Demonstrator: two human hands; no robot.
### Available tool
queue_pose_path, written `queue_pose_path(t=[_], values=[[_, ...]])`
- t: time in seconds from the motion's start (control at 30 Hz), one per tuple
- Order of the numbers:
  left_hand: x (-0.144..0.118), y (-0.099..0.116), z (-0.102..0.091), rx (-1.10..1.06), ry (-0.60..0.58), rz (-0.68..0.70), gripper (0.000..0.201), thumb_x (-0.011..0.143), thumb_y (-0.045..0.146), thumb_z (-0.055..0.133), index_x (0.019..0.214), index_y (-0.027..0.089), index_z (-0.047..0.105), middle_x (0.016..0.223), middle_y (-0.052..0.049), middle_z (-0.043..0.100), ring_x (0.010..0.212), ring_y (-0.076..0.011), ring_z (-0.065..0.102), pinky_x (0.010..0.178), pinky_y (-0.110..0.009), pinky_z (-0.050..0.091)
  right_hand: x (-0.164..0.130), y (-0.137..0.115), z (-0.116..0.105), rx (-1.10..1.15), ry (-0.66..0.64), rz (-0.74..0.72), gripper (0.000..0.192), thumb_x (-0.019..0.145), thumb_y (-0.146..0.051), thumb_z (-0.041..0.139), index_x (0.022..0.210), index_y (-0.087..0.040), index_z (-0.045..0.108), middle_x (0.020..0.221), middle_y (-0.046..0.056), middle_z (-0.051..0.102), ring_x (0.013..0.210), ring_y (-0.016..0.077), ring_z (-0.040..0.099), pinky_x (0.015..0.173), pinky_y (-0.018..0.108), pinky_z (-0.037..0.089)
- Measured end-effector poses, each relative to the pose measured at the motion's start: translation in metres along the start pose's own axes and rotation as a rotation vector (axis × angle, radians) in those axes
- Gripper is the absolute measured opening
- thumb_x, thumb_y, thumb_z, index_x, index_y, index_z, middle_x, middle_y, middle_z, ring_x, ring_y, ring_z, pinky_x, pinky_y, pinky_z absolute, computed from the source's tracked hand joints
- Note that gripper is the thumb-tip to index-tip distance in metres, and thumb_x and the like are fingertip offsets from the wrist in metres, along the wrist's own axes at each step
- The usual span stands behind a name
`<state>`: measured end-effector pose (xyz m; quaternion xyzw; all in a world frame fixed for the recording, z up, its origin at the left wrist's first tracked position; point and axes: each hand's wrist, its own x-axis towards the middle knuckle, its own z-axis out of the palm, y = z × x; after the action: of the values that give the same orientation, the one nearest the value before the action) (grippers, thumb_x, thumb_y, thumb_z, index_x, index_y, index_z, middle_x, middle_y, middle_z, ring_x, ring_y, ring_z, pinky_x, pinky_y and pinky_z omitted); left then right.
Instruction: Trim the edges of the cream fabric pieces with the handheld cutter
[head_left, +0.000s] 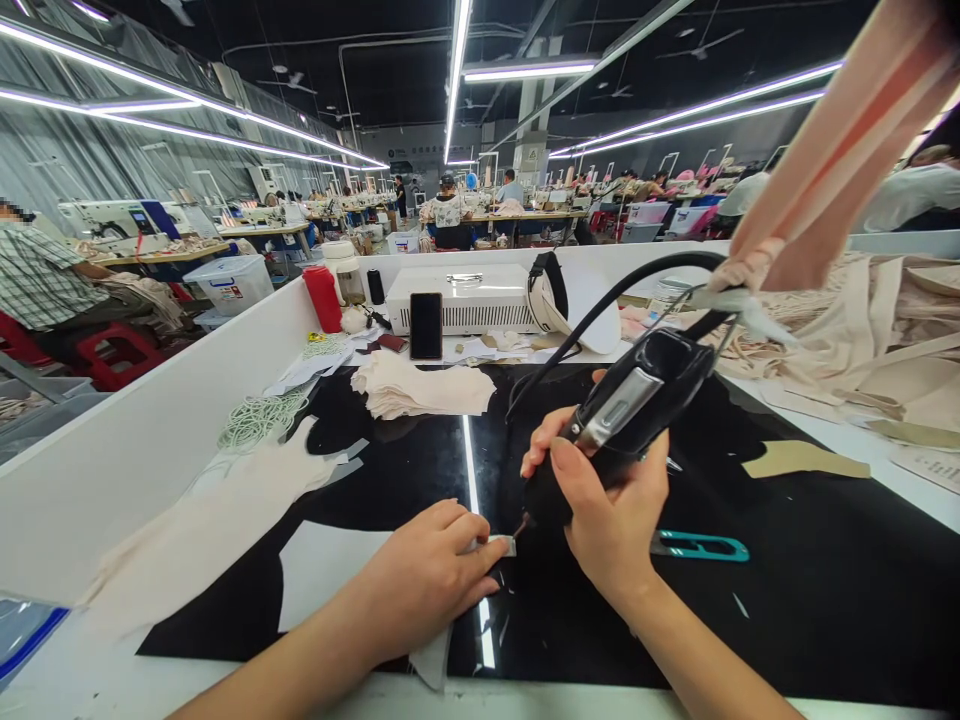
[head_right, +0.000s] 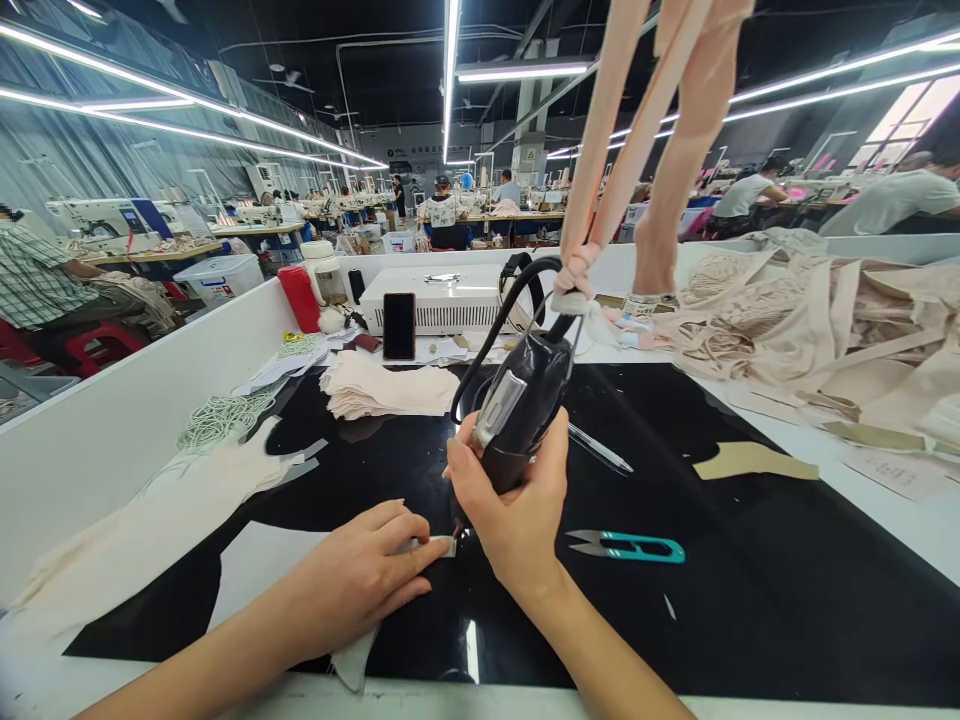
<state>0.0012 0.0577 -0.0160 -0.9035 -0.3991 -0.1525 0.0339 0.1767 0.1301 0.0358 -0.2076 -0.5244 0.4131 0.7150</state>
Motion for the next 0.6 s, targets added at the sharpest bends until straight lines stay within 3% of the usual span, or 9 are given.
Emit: queue_pose_path(t=[0.6], values=[[0.0003,-0.0017,0.0017,0.019,0.051,0.016,0.034,0.105,0.031,0.068,0.134,0.016,0.062,0.111,-0.006,0.067,0.103,-0.0245,0.065,0.092,-0.037,0.059,-0.0002,0.0008,0.0011,-0.072,0.002,0.007,0.028,0.088,-0.015,0.075,0.101,-0.03,0.055,0.077,-0.009,0.07,0.054,0.0112,0.065,0.052,0.026,0.059]])
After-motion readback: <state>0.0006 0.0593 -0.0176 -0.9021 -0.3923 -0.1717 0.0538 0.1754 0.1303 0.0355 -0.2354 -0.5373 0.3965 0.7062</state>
